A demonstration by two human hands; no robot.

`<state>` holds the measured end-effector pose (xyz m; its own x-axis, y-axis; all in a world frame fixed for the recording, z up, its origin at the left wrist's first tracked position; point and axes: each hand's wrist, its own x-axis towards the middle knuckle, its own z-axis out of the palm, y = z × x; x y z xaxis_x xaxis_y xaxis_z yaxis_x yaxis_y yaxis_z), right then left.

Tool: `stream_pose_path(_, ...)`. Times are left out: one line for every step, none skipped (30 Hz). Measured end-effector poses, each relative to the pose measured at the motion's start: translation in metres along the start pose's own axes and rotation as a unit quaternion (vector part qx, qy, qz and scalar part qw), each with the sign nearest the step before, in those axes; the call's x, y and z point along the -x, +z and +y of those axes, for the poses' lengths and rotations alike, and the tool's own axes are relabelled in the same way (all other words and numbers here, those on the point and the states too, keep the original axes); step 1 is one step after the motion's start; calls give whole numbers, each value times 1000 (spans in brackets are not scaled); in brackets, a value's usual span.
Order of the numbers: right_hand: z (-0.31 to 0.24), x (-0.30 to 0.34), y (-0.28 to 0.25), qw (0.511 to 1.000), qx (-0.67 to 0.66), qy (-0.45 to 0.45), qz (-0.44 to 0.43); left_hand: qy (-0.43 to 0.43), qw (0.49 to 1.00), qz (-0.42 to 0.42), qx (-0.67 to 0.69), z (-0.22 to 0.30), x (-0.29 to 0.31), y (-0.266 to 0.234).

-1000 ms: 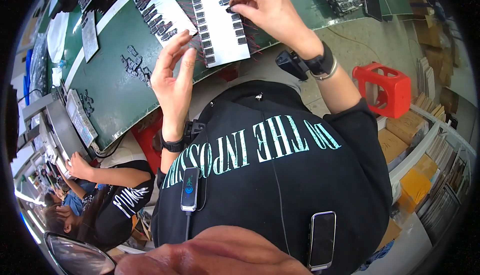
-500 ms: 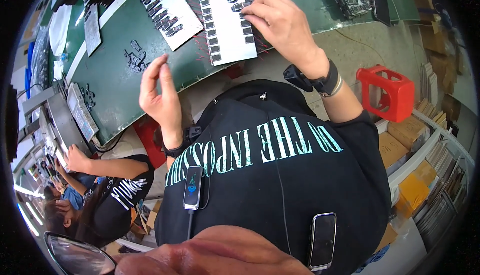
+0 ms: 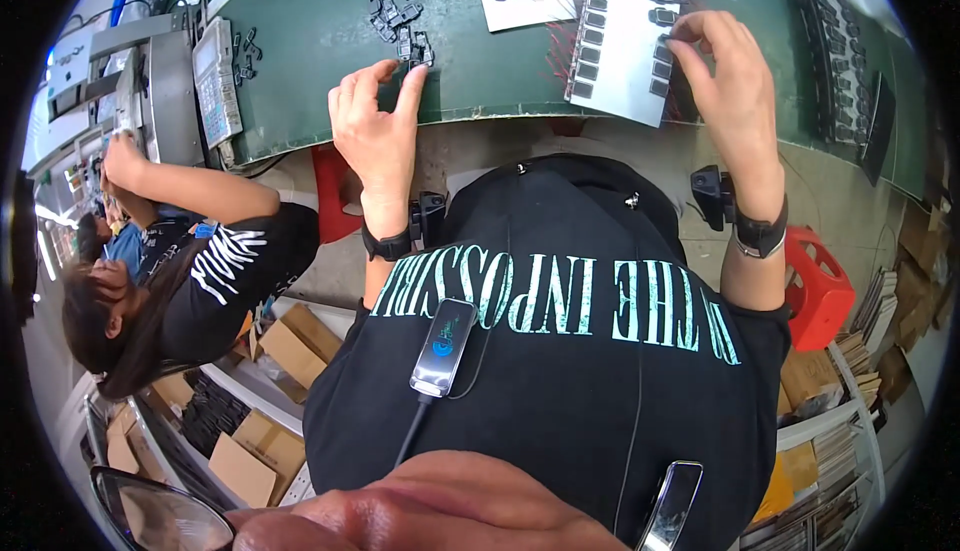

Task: The person picks up a small electronic component by hand, fits it into a plastic housing, and presses the assembled unit onto a white tray. This process is repeated for several components, housings, and tray slots.

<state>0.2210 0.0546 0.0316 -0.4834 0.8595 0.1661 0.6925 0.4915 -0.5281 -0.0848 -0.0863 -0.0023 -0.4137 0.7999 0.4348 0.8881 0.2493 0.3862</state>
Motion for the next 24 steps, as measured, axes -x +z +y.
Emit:
stream_pose_path(0,3,1,1000,1,1,-1,0,1000,-1,1,1,0,1)
stream_pose_path(0,6,2,999,-22,13,21,6,1000,-3,-4,3,0,2)
stream_pose_path(0,9,2,998,-45,26,42,13,1000,-6,-8,6,0,4)
stream_pose_path(0,12,1,995,-67,38,64,21,1000,-9,-12,10,1,6)
stream_pose_path(0,14,-2,995,-65,41,65,22,1000,-10,-9,10,2,9)
stream_pose_path(-1,16,-7,983,-156,63,71,38,999,-1,15,8,2,12)
stream_pose_path(-2,18,-12,963,-245,84,78,54,998,8,41,7,3,16)
stream_pose_path(-3,21,-16,934,-330,106,88,72,995,15,70,13,0,20)
stream_pose_path(-5,21,-17,935,-321,112,96,77,994,11,81,21,-1,24)
stream_pose_path(-8,20,-17,919,-373,121,46,29,984,-46,170,30,-3,24)
stream_pose_path(-12,19,-15,897,-423,129,-4,-21,961,-104,256,44,-6,22)
stream_pose_path(-14,16,-8,897,-432,89,-32,-71,925,-162,337,56,-9,22)
stream_pose_path(-14,12,3,895,-440,49,-59,-65,921,-168,347,66,-14,24)
stream_pose_path(-19,7,6,897,-435,53,-54,-65,900,-215,373,80,-20,22)
stream_pose_path(-23,2,8,874,-472,67,-95,-66,877,-261,397,92,-24,21)
stream_pose_path(-24,0,11,847,-508,82,-134,-64,851,-307,420,98,-26,23)
stream_pose_path(-21,0,14,849,-505,85,-128,-59,848,-311,424,100,-26,27)
stream_pose_path(-19,-1,18,839,-519,99,-134,-82,827,-322,454,99,-26,31)
stream_pose_path(-17,-1,21,827,-532,113,-141,-106,804,-332,483,97,-25,35)
stream_pose_path(-15,0,24,815,-546,126,-148,-130,779,-341,510,96,-23,38)
stream_pose_path(-13,1,25,815,-546,126,-148,-130,779,-341,509,96,-20,40)
stream_pose_path(-12,2,27,819,-543,128,-136,-122,776,-327,526,97,-17,41)
stream_pose_path(-11,2,29,823,-539,130,-124,-114,772,-312,542,99,-14,43)
stream_pose_path(-11,2,29,827,-535,132,-112,-106,768,-297,558,100,-12,44)
